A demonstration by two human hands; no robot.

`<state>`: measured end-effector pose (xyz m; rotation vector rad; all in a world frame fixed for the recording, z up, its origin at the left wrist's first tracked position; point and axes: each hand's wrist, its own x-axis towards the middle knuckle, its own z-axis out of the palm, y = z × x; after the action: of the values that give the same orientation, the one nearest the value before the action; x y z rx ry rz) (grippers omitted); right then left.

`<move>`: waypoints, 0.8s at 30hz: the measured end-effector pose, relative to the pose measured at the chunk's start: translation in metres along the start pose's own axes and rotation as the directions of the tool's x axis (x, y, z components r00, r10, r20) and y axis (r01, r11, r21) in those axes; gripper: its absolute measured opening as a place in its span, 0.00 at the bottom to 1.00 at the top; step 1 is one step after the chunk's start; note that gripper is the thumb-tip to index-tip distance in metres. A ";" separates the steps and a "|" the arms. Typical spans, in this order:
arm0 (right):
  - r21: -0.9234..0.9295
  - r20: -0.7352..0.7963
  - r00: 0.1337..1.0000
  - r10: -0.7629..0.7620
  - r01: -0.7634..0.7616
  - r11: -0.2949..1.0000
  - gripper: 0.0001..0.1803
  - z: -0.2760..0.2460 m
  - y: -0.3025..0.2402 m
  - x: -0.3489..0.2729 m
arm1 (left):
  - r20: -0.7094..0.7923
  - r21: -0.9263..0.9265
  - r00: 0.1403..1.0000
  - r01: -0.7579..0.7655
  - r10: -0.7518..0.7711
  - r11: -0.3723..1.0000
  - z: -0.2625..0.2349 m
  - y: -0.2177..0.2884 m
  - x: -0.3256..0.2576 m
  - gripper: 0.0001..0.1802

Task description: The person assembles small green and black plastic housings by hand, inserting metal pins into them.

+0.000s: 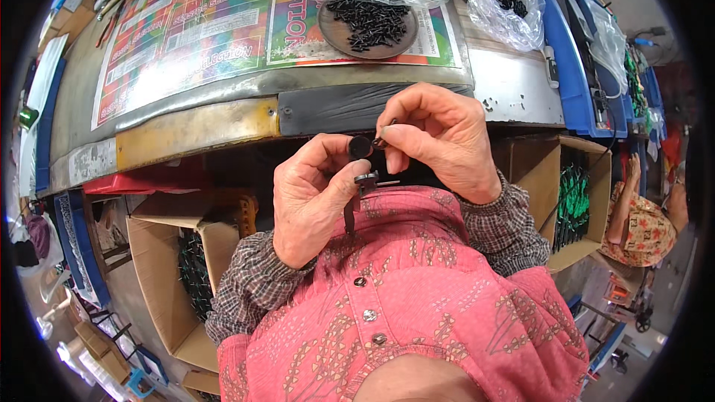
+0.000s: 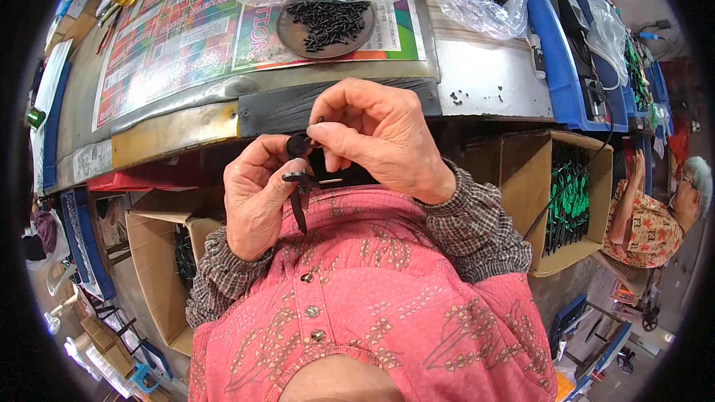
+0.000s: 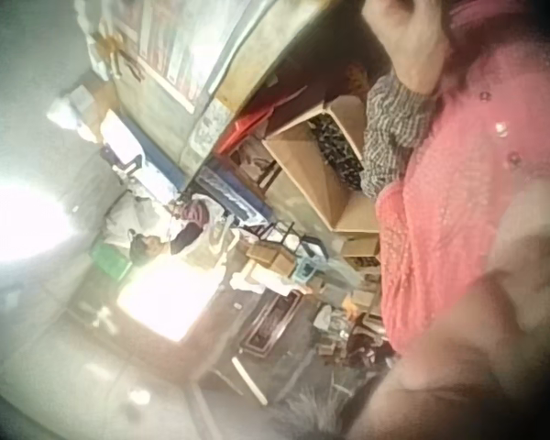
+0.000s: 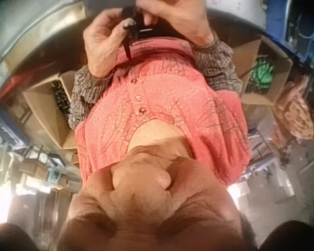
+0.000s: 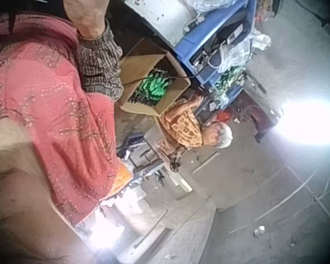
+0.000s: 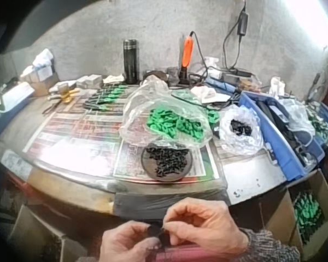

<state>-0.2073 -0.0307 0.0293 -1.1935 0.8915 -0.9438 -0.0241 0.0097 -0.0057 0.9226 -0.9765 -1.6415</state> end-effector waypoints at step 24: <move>-0.295 0.086 0.986 -0.140 0.159 0.942 0.04 0.014 0.012 0.010 | -0.041 0.198 0.994 -0.090 0.100 0.976 -0.005 -0.002 -0.003 0.08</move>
<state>-0.1898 -0.0342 0.0190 -1.5631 0.9259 -0.9056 -0.0196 0.0116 -0.0088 1.0278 -1.1449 -1.4532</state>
